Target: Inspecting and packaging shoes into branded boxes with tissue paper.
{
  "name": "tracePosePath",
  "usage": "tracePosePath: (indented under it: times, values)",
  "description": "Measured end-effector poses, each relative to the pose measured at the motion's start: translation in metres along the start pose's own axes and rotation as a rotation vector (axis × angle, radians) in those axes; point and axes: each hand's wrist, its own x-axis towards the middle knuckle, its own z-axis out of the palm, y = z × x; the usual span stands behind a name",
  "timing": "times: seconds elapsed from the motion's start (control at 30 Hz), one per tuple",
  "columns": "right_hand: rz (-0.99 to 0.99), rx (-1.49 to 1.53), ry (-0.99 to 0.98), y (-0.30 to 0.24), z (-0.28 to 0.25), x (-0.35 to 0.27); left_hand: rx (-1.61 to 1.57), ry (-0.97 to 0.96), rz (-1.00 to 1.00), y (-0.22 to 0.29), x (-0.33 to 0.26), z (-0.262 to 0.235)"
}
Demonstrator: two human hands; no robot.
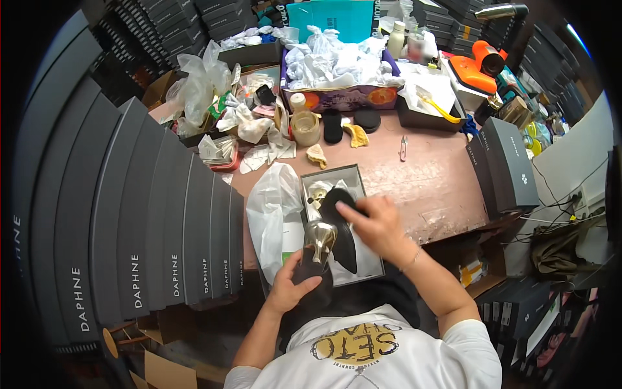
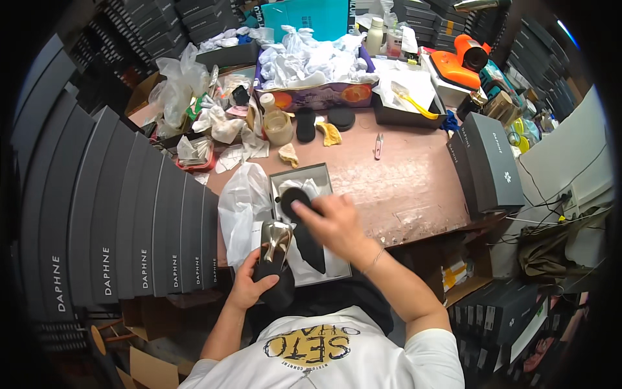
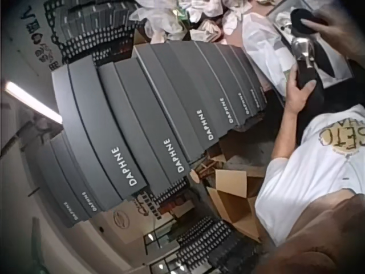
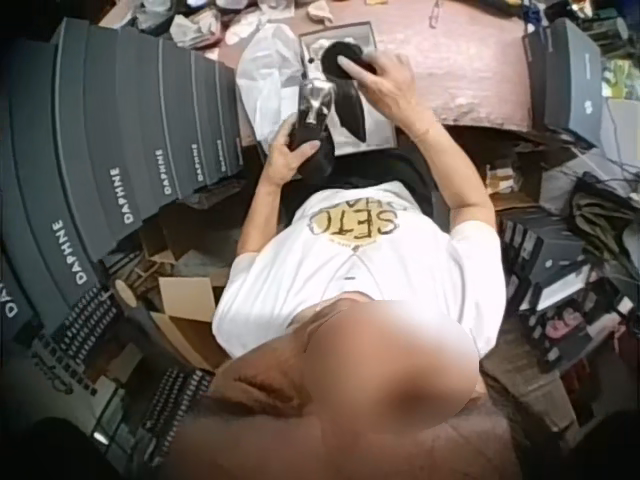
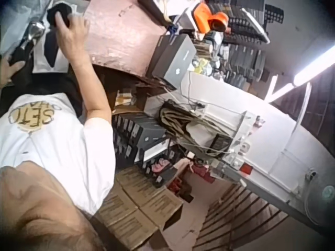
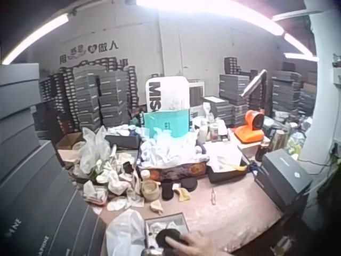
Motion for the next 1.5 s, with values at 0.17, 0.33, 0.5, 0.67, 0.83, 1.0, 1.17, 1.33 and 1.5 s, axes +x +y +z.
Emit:
tracePosePath:
  times: [0.17,0.33,0.5,0.67,0.83,1.0,1.17,1.33,1.5]
  values:
    - [-0.147,0.219,-0.086,-0.050,-0.015,0.011,0.397,0.089,0.059,0.021,-0.003,-0.002]
    - [0.386,0.054,0.056,0.050,-0.003,-0.021,0.800,0.287,0.259,0.025,-0.008,-0.021]
    - [0.639,0.262,-0.001,0.050,0.005,-0.070,1.391,0.418,0.324,0.029,0.044,-0.030]
    - [1.103,1.127,0.196,0.014,0.015,-0.086,0.312,0.007,0.001,-0.028,0.075,0.021]
    - [1.119,1.147,0.179,0.013,0.012,-0.085,0.102,0.397,-0.033,-0.129,0.133,0.042]
    - [1.058,1.098,0.109,0.011,0.024,-0.096,-0.110,0.278,-0.406,-0.080,0.137,0.041]
    - [1.055,1.079,0.101,0.015,0.033,-0.095,-0.620,0.175,-0.542,-0.087,0.146,0.050]
    - [1.140,1.228,0.276,0.024,0.028,-0.111,-0.635,0.099,-0.171,-0.051,0.120,0.067]
    - [0.704,0.550,0.378,0.025,-0.038,-0.061,-0.154,0.022,0.085,0.012,0.072,0.068]
